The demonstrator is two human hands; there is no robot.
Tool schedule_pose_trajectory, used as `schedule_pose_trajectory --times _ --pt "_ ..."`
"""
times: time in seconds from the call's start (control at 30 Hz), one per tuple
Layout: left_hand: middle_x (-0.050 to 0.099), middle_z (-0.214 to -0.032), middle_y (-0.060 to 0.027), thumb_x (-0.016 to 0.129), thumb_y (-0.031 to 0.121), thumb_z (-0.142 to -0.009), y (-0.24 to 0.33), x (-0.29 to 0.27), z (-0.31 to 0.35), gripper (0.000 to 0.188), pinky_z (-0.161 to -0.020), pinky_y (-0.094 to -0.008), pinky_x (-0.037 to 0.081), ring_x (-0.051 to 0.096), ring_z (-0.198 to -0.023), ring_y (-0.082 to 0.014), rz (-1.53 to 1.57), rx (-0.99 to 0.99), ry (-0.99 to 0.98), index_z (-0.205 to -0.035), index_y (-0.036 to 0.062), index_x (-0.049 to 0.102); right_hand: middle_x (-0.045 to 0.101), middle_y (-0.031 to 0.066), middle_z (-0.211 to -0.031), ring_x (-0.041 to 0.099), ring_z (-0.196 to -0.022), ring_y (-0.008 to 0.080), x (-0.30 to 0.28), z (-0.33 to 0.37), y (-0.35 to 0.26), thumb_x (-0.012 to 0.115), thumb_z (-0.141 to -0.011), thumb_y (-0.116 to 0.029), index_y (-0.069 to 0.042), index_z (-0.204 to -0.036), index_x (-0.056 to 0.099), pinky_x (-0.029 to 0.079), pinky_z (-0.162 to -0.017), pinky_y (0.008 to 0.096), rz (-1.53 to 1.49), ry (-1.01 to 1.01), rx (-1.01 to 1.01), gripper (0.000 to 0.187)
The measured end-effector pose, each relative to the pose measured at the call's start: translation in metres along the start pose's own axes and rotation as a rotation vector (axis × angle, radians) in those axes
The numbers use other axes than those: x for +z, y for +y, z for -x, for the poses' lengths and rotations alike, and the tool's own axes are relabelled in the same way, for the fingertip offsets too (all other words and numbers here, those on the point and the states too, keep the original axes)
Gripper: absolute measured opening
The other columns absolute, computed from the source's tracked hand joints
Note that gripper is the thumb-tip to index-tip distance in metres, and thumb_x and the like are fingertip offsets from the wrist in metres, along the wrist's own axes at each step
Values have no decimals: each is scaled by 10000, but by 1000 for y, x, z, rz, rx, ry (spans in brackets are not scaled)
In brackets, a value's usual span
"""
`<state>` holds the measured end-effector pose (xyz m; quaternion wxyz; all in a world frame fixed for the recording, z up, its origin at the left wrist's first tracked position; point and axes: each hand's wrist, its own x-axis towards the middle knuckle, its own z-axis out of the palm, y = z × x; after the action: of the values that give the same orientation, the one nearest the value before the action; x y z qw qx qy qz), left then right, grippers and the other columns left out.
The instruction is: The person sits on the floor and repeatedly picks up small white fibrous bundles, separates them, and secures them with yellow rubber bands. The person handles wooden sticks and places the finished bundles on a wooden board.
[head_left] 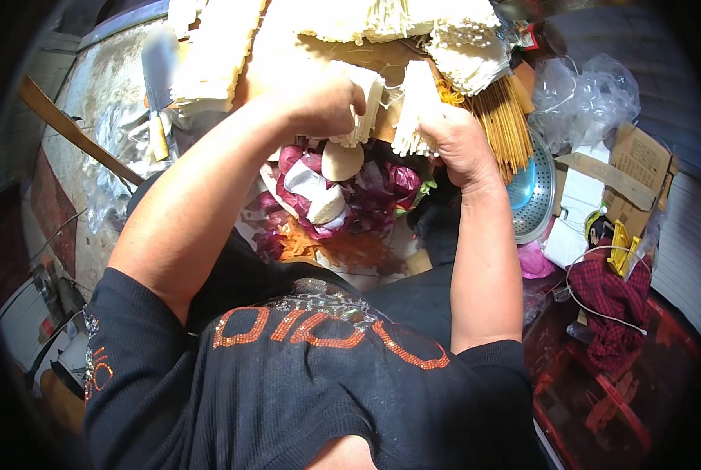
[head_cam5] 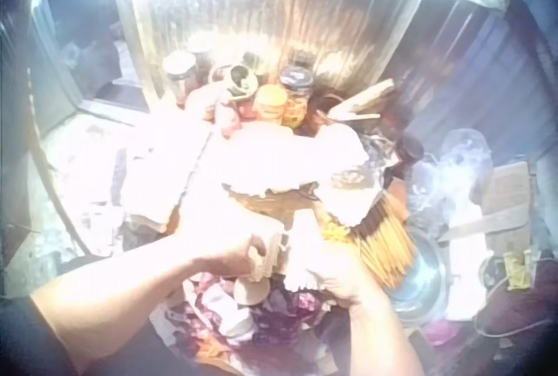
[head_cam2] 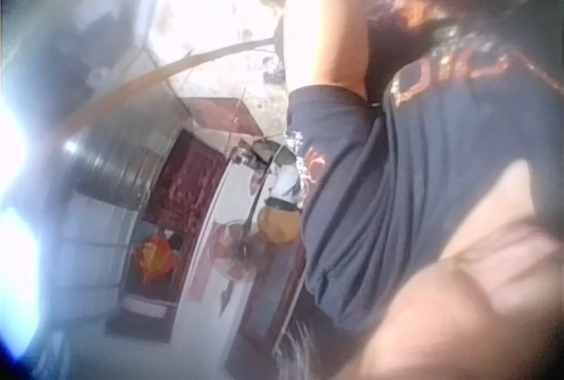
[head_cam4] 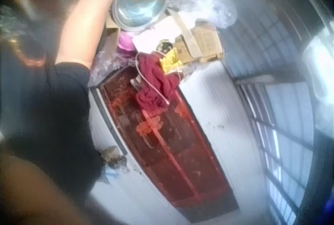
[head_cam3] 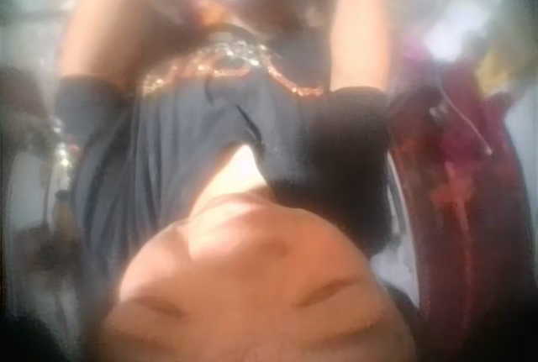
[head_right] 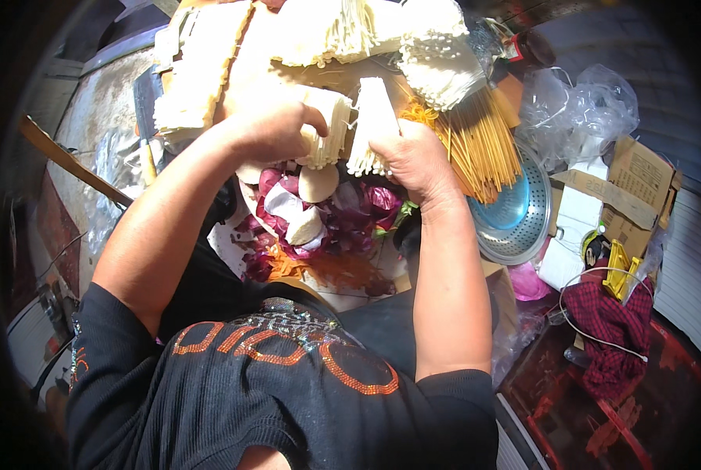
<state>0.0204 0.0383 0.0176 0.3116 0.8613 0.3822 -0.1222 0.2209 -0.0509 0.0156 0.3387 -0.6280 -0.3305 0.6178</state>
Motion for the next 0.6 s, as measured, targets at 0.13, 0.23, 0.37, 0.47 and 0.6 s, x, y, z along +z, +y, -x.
schedule_pose_trajectory --times 0.13,0.23,0.37,0.47,0.6 --pt "692 -962 -95 658 349 -805 7 -21 -4 422 -817 -350 488 642 -925 -186 847 -131 -15 -1164 128 650 573 -40 -713 476 -574 47 3 15 -7 595 -804 -160 -27 -880 649 373 -507 224 -65 -9 -47 163" --pt "623 -1150 -126 678 440 -822 8 3 -7 586 -918 -330 432 574 -1078 -196 1049 79 308 -1269 79 560 592 -18 -790 525 -672 64 18 22 -21 563 -784 -129 -2 -935 636 438 -601 233 -151 -118 -109 211" --pt "619 -1114 -91 693 397 -848 24 9 -7 584 -977 -319 403 547 -1082 -146 1170 123 -18 -1238 -8 535 630 24 -861 563 -730 90 22 20 -5 572 -773 -92 14 -1021 618 470 -649 245 -181 -89 -166 274" --pt "621 -908 -18 630 314 -916 33 22 -3 347 -768 -240 471 574 -850 -87 1093 106 86 -1127 41 598 653 37 -868 598 -777 114 28 18 3 583 -803 -79 10 -1034 622 499 -718 264 -24 -84 -201 250" --pt "657 -686 -79 572 394 -891 37 35 -4 323 -612 -308 497 639 -646 -184 938 274 478 -862 92 683 671 80 -884 615 -804 134 37 16 1 614 -814 -116 3 -1058 620 505 -757 286 108 10 -167 272"
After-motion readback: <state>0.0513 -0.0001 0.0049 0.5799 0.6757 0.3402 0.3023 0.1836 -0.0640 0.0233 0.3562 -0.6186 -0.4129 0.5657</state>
